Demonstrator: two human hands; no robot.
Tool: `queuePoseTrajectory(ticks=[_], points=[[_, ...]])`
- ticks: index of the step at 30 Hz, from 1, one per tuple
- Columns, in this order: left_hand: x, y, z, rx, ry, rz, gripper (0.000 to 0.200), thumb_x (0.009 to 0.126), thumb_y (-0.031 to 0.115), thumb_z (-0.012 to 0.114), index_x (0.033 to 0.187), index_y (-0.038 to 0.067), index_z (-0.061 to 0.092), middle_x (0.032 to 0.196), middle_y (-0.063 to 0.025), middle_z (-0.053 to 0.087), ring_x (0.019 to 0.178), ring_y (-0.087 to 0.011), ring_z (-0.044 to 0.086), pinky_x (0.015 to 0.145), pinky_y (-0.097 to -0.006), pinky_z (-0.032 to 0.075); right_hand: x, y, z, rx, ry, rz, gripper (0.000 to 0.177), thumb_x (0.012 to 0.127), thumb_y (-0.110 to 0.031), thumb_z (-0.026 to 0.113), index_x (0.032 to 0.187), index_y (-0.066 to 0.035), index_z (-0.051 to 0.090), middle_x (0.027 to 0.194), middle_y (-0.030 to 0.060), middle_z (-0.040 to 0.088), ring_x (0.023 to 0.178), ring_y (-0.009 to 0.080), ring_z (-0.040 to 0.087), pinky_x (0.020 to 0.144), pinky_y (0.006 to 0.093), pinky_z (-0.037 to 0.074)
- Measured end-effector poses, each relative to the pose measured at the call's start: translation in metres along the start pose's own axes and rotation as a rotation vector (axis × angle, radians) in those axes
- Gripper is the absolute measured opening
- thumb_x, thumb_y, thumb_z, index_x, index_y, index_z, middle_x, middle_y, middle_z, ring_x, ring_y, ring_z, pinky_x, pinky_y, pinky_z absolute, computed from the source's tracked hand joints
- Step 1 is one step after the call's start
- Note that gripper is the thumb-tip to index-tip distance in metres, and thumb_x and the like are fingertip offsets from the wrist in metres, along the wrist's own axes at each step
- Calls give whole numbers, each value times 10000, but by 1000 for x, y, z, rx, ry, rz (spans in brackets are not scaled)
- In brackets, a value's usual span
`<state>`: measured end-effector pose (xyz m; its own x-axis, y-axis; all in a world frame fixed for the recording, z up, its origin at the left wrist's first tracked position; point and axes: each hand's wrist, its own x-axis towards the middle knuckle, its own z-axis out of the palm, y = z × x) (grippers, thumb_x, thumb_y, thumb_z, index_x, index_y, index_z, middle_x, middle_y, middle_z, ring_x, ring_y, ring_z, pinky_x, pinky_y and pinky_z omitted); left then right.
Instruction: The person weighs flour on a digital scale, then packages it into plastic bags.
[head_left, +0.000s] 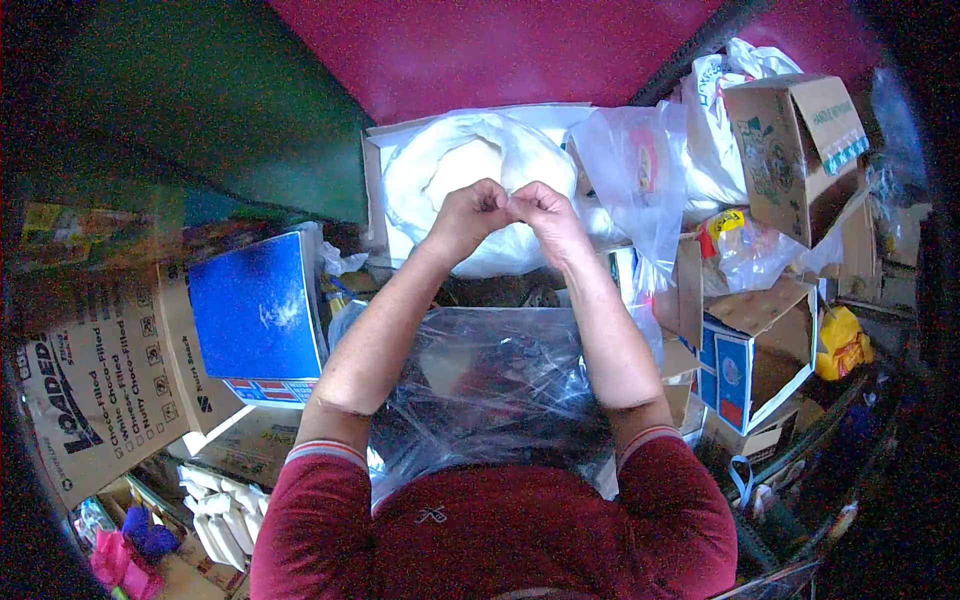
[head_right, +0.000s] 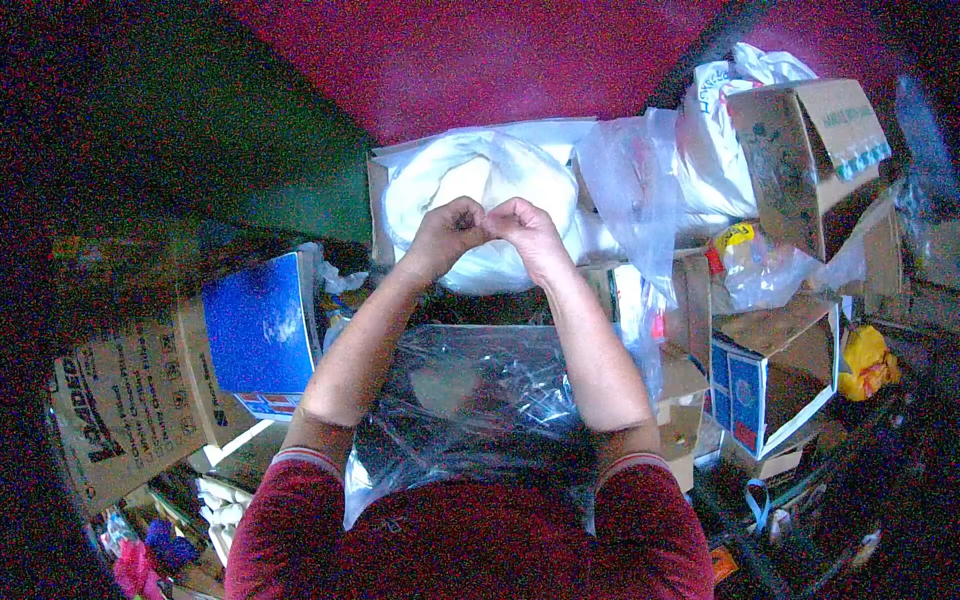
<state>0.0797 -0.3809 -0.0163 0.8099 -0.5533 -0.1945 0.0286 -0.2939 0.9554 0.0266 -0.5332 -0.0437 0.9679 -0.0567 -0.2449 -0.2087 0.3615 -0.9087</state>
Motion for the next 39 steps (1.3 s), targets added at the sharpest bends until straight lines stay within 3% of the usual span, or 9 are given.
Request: queuePoseTrajectory(ticks=[5, 11, 14, 17, 20, 25, 28, 33, 39], points=[[1, 6, -11, 100, 24, -58, 159, 753, 95, 694, 790, 57, 543, 687, 2, 562, 651, -71, 504, 602, -239, 432, 2, 0, -7, -383, 37, -69, 116, 827, -133, 625, 834, -25, 581, 777, 48, 616, 719, 106, 562, 650, 256, 452], [6, -2, -13, 540, 373, 226, 154, 692, 31, 659, 789, 54, 541, 750, -79, 562, 678, -199, 566, 627, -315, 460, -6, -10, 6, -781, 63, -256, 132, 800, -131, 624, 819, -9, 576, 739, 119, 600, 675, 216, 586, 633, 319, 459], [5, 8, -20, 449, 334, 191, 149, 684, 14, 623, 804, 57, 547, 813, -100, 549, 736, -248, 578, 654, -333, 466, -4, -9, 0, -834, 123, -286, 145, 779, -138, 628, 795, -9, 565, 741, 149, 592, 682, 276, 594, 634, 354, 466], [2, 4, -15, 422, 53, 481, 122, 699, 18, 604, 809, 62, 571, 850, -97, 548, 788, -264, 584, 691, -340, 476, 0, -5, -7, -886, 233, -339, 152, 759, -144, 634, 767, -14, 555, 741, 156, 589, 689, 303, 594, 626, 379, 469], [-3, 8, -8, 664, 7, 412, 138, 697, 13, 595, 818, 78, 607, 878, -86, 568, 856, -281, 587, 737, -357, 484, 0, -5, -6, -941, 273, -349, 139, 741, -135, 635, 755, -25, 551, 733, 152, 586, 686, 321, 586, 631, 402, 469], [1, -1, -16, 781, 51, 394, 308, 703, -15, 569, 984, 83, 646, 1036, -107, 611, 917, -290, 596, 796, -372, 491, -3, -2, 10, -1218, 228, -494, 109, 716, -91, 627, 803, -65, 567, 828, 125, 577, 752, 321, 570, 724, 426, 453], [1, -1, -19, 685, 74, 429, 334, 711, -21, 549, 1023, 64, 634, 1048, -118, 610, 932, -297, 595, 808, -371, 489, -7, -14, 16, -1119, 185, -761, 194, 693, -74, 629, 883, -88, 594, 940, 108, 540, 831, 302, 547, 758, 411, 436], [0, 6, -24, 512, 88, 358, 377, 720, -46, 547, 1074, 67, 610, 1061, -138, 604, 973, -306, 589, 845, -358, 482, -10, -9, 25, -1327, 110, -698, 300, 666, -70, 641, 964, -108, 624, 986, 87, 509, 894, 280, 516, 784, 398, 416], [5, -10, -46, 529, 147, 359, 217, 709, -46, 559, 891, 34, 643, 986, -122, 620, 900, -307, 607, 810, -354, 484, -8, -13, 30, -1418, 32, -683, 295, 674, -107, 661, 967, -141, 641, 999, 99, 507, 919, 279, 504, 819, 411, 396]])
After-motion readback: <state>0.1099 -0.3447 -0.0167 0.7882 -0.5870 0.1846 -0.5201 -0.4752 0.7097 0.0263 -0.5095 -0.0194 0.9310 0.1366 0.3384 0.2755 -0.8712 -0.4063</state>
